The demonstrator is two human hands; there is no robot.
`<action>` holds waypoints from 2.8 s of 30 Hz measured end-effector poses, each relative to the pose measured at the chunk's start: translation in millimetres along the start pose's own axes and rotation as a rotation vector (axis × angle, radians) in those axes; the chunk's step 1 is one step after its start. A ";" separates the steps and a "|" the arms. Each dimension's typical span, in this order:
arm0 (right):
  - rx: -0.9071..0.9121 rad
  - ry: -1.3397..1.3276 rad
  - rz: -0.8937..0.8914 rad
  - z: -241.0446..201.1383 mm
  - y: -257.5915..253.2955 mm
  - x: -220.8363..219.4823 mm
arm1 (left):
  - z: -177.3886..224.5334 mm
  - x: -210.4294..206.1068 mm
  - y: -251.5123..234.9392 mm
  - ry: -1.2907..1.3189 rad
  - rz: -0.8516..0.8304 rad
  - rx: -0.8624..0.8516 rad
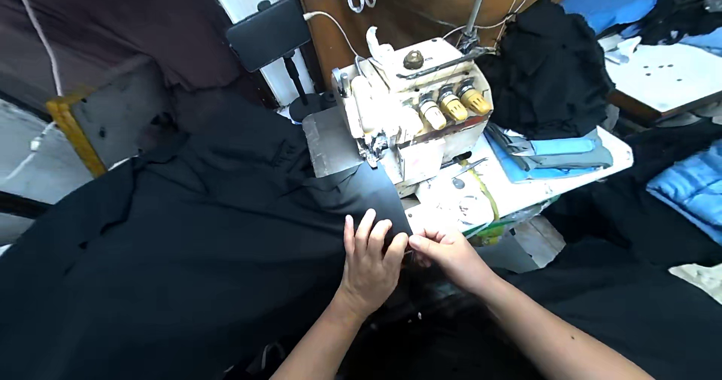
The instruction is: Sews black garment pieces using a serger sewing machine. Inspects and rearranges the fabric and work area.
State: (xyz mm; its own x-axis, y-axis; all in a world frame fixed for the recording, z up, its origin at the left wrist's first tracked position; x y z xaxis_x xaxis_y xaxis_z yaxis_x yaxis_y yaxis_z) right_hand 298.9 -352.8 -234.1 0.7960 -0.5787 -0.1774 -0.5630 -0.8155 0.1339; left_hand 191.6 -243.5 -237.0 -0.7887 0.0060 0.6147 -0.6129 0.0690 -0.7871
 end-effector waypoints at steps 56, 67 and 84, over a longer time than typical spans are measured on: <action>-0.337 0.424 -0.497 48.4 -11.6 -62.9 | -108.8 18.3 -85.9 -0.077 -0.672 0.770; -0.263 0.472 -0.700 51.9 34.6 -39.2 | -25.4 46.3 -110.4 0.085 -1.389 0.490; 0.058 0.027 -0.316 -6.7 16.8 10.9 | -60.4 97.3 -121.3 -0.023 -0.073 -0.016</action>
State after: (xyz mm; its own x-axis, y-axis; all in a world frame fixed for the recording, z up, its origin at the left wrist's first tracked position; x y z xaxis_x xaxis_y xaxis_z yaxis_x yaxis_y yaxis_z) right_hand 299.6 -372.8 -227.2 0.9388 -0.2965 -0.1755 -0.2976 -0.9545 0.0204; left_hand 192.0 -191.0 -78.6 -0.7430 -0.0230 0.6689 -0.6682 0.0847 -0.7392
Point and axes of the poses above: each hand's wrist, its own y-axis away from the middle knuckle, its own x-axis out of the back of the hand, z = x × y, the point moved 4 cm from there along -y, towards the middle knuckle, and after that the axes turned 4 degrees about -x, right-handed, at the moved point
